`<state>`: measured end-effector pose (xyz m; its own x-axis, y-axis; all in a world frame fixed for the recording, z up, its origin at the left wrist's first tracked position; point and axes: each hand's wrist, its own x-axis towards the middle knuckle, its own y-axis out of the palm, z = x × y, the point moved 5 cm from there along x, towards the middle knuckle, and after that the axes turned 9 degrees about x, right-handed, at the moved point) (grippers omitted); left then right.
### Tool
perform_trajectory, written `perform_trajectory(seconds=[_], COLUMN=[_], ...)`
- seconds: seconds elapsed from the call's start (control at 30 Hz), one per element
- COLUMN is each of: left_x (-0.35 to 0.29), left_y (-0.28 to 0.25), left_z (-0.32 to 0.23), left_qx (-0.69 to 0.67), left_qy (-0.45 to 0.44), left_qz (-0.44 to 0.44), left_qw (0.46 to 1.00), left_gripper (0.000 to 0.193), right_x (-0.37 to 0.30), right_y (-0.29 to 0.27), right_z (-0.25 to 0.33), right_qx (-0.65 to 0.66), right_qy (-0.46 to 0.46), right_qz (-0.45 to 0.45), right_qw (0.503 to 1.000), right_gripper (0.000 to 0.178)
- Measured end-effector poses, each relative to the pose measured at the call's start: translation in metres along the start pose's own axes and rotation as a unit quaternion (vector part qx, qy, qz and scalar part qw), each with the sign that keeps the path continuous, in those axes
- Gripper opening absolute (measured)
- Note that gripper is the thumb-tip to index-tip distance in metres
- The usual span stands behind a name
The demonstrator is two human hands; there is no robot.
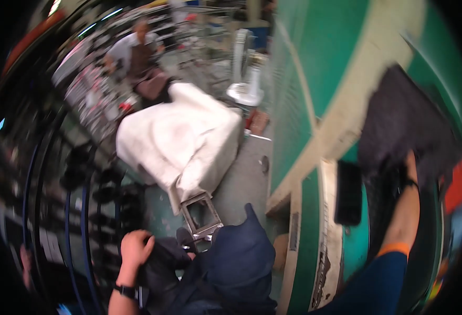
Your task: Fitting shoe soles to uppers at a manufacturing workstation.
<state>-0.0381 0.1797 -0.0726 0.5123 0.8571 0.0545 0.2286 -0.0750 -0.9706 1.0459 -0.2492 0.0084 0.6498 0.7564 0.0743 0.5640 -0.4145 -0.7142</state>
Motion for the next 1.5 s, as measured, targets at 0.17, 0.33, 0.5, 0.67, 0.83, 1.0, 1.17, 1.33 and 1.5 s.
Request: perform_trajectory(seconds=[0.17, 0.33, 0.5, 0.67, 0.83, 1.0, 1.17, 1.33, 1.5], left_x=[-0.005, -0.031, -0.041, -0.011, -0.035, -0.094, -0.112, -0.116, -0.125], left_y=[-0.035, -0.049, -0.035, -0.048, -0.068, -0.082, 0.020, 0.086, 0.082], left_z=[-0.021, 0.006, -0.001, -0.090, -0.157, -0.201, -0.105, -0.077, -0.050], left_qx=[0.037, -0.019, -0.268, -0.509, -0.689, -0.764, -0.820, -0.875, -0.754], left_qy=[0.042, 0.025, 0.096, 0.273, 0.275, 0.234, -0.127, -0.236, -0.301], left_qz=[-0.039, -0.053, -0.027, -0.005, 0.233, 0.435, 0.331, 0.368, 0.272], left_qw=[0.998, 0.998, 0.958, 0.816, 0.629, 0.415, 0.450, 0.209, 0.518], left_gripper=[0.022, 0.023, 0.026, 0.028, 0.063, 0.098, 0.093, 0.045, 0.074], right_x=[0.047, -0.065, -0.074, -0.196, -0.353, -0.364, -0.345, -0.327, -0.347], right_y=[-0.032, -0.093, -0.221, -0.321, -0.379, -0.629, -0.546, -0.482, -0.496], right_z=[0.107, 0.169, 0.132, 0.044, 0.218, 0.417, 0.605, 0.719, 0.737], right_qx=[-0.255, -0.548, -0.770, -0.922, -0.975, -0.943, -0.975, -0.920, -0.918], right_qy=[-0.064, -0.006, 0.135, 0.234, 0.203, 0.330, 0.013, -0.070, -0.010], right_qz=[-0.129, -0.208, -0.219, -0.115, -0.066, -0.008, -0.217, -0.385, -0.392], right_qw=[0.956, 0.810, 0.584, 0.288, 0.058, -0.038, -0.049, 0.014, -0.067], right_gripper=[0.048, 0.050, 0.052, 0.055, 0.057, 0.074, 0.033, 0.019, 0.019])
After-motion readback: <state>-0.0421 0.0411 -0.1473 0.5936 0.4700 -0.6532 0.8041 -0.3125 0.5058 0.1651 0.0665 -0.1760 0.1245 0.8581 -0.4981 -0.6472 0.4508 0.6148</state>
